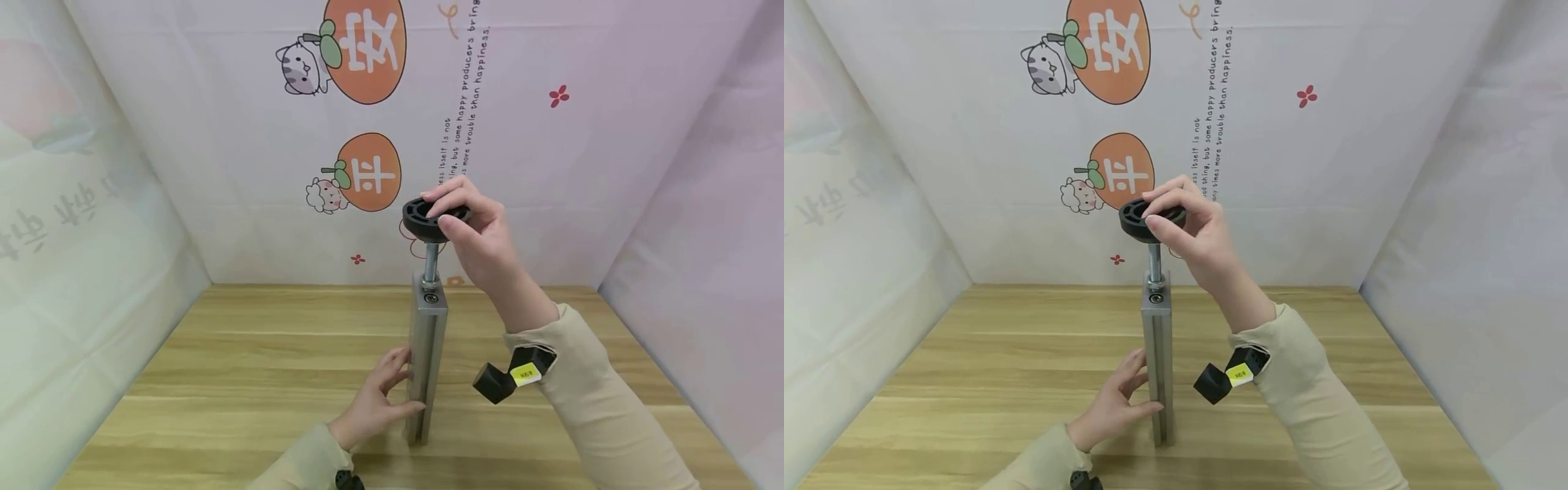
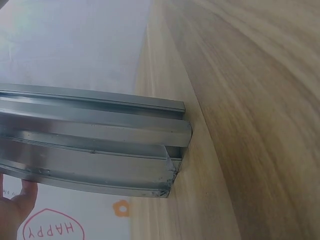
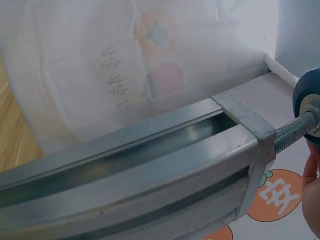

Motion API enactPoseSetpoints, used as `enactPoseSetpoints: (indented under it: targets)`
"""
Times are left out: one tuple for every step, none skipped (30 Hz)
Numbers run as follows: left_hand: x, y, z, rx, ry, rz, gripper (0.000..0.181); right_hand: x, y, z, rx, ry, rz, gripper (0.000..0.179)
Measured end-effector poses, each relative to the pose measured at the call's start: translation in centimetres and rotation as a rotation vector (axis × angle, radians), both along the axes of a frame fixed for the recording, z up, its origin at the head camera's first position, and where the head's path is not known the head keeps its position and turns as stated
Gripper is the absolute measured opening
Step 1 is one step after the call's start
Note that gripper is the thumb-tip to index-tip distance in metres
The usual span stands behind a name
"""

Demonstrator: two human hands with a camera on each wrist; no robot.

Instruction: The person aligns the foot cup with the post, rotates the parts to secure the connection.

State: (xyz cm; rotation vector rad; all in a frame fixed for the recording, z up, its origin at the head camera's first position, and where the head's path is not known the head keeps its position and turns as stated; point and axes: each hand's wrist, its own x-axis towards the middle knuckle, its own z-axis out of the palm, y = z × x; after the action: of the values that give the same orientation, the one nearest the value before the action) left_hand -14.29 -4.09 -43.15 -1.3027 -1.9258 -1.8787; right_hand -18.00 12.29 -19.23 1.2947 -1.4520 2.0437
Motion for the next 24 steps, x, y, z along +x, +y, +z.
enactPoseSetpoints:
  targets:
    - [0.1,-0.1,0.0,-0.003,-0.014,0.004,0.090,0.1,-0.1,0.0,0.014,0.016,-0.054,0.008]
    - [0.1,-0.1,0.0,-0.005,-0.024,0.009,0.090,0.2,-0.1,0.1,0.027,0.038,-0.107,0.003]
    - [0.2,-0.1,0.0,-0.007,-0.036,0.013,0.090,0.3,-0.2,0.1,0.045,0.072,-0.161,0.008]
    - [0.2,-0.2,0.0,-0.009,-0.040,0.016,0.090,0.4,-0.3,0.1,0.063,0.114,-0.213,0.017]
    - [0.2,-0.2,0.0,-0.009,-0.047,0.016,0.090,0.5,-0.3,0.1,0.083,0.160,-0.270,0.025]
    - [0.2,-0.2,0.0,-0.009,-0.047,0.018,0.091,0.6,-0.4,0.2,0.100,0.209,-0.323,0.032]
    - [0.2,-0.2,0.0,-0.008,-0.046,0.019,0.091,0.6,-0.5,0.2,0.113,0.257,-0.368,0.040]
    - [0.2,-0.2,0.0,-0.010,-0.041,0.021,0.091,0.7,-0.5,0.3,0.123,0.299,-0.407,0.045]
    - [0.2,-0.2,-0.1,-0.013,-0.027,0.024,0.091,0.7,-0.6,0.3,0.128,0.335,-0.440,0.049]
    - [0.2,-0.2,-0.1,-0.014,-0.024,0.024,0.091,0.7,-0.6,0.4,0.132,0.359,-0.462,0.052]
    - [0.2,-0.2,-0.1,-0.016,-0.020,0.025,0.091,0.7,-0.6,0.4,0.134,0.375,-0.479,0.051]
    - [0.2,-0.1,-0.1,-0.018,-0.023,0.026,0.091,0.6,-0.5,0.5,0.133,0.386,-0.489,0.051]
    - [0.2,-0.1,-0.1,-0.021,-0.023,0.026,0.091,0.6,-0.5,0.5,0.132,0.388,-0.487,0.049]
    - [0.2,-0.1,-0.1,-0.023,-0.023,0.025,0.090,0.5,-0.3,0.5,0.132,0.381,-0.473,0.043]
    - [0.2,-0.1,-0.1,-0.023,-0.029,0.022,0.090,0.5,-0.2,0.6,0.133,0.371,-0.454,0.037]
    - [0.3,-0.1,0.0,-0.023,-0.042,0.019,0.090,0.4,0.0,0.6,0.138,0.361,-0.436,0.031]
    - [0.2,-0.1,0.0,-0.022,-0.039,0.018,0.090,0.3,0.1,0.6,0.146,0.349,-0.413,0.028]
    - [0.2,-0.1,0.0,-0.020,-0.038,0.016,0.090,0.3,0.3,0.7,0.155,0.335,-0.389,0.029]
    - [0.2,-0.1,0.0,-0.018,-0.035,0.014,0.090,0.3,0.5,0.8,0.167,0.316,-0.361,0.033]
    - [0.2,-0.1,0.0,-0.017,-0.029,0.015,0.090,0.3,0.6,0.9,0.181,0.299,-0.336,0.038]
    - [0.2,-0.2,0.0,-0.014,-0.028,0.014,0.090,0.3,0.8,1.0,0.197,0.284,-0.315,0.040]
    - [0.2,-0.1,0.0,-0.013,-0.015,0.016,0.091,0.3,1.0,1.2,0.216,0.270,-0.297,0.040]
    - [0.2,-0.1,0.0,-0.010,-0.009,0.013,0.091,0.4,1.1,1.4,0.243,0.256,-0.276,0.039]
    - [0.2,-0.1,0.0,-0.008,-0.011,0.006,0.092,0.5,1.4,1.6,0.274,0.240,-0.253,0.037]
